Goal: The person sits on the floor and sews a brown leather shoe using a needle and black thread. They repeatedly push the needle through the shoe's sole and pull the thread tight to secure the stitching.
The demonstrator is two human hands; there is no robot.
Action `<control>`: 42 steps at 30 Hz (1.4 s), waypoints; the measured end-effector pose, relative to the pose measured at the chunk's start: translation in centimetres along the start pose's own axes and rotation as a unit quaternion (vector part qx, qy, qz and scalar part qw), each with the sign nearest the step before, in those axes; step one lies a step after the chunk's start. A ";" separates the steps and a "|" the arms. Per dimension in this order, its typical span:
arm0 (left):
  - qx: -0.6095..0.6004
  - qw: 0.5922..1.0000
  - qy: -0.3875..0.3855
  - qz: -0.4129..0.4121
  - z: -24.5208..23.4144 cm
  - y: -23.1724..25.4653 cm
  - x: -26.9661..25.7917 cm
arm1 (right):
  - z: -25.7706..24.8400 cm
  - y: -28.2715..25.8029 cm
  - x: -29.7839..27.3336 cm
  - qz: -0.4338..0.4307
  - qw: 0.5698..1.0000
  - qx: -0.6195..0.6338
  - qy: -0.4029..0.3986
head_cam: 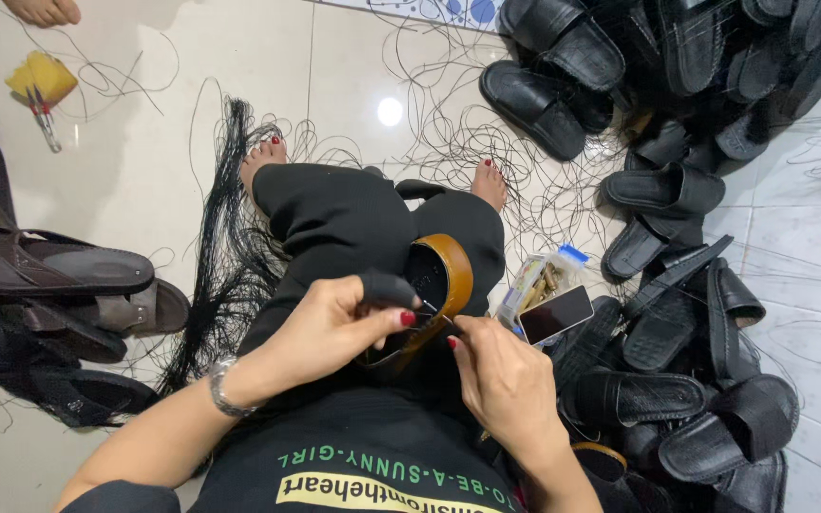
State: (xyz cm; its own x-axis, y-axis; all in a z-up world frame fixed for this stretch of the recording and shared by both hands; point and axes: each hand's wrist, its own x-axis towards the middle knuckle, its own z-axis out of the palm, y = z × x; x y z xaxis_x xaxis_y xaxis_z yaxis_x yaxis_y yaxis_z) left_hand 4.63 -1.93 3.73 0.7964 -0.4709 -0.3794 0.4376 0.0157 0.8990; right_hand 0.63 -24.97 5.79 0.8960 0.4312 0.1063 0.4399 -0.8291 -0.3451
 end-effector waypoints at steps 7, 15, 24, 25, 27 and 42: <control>0.025 0.998 -0.042 -0.034 0.2 -0.3 1.1 | -1.6 0.8 -1.8 0.014 0.984 -0.106 -0.140; 0.229 0.952 -0.016 0.204 0.0 -4.5 1.6 | -2.0 2.0 -1.7 0.107 0.956 0.218 -0.163; 0.247 0.939 0.053 0.232 1.3 -5.0 2.1 | 2.8 2.0 -1.0 0.123 0.825 0.544 0.091; 0.242 0.944 0.063 0.215 1.4 -5.1 2.0 | 3.1 2.3 -1.1 0.111 0.809 0.573 0.069; 0.241 0.946 0.068 0.204 1.3 -5.5 2.1 | 3.7 2.6 -1.3 0.097 0.793 0.599 0.055; 0.202 0.958 0.094 0.182 1.4 -7.7 3.1 | 1.6 6.4 -2.0 0.096 0.875 0.473 0.025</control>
State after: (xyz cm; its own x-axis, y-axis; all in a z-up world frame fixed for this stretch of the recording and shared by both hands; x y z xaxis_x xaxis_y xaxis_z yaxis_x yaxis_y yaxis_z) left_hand 3.14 -4.77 -4.08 0.9433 -0.3311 -0.0234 -0.0504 -0.2126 0.9758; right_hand 1.60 -30.55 1.84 0.9598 0.2805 -0.0069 0.0540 -0.2090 -0.9764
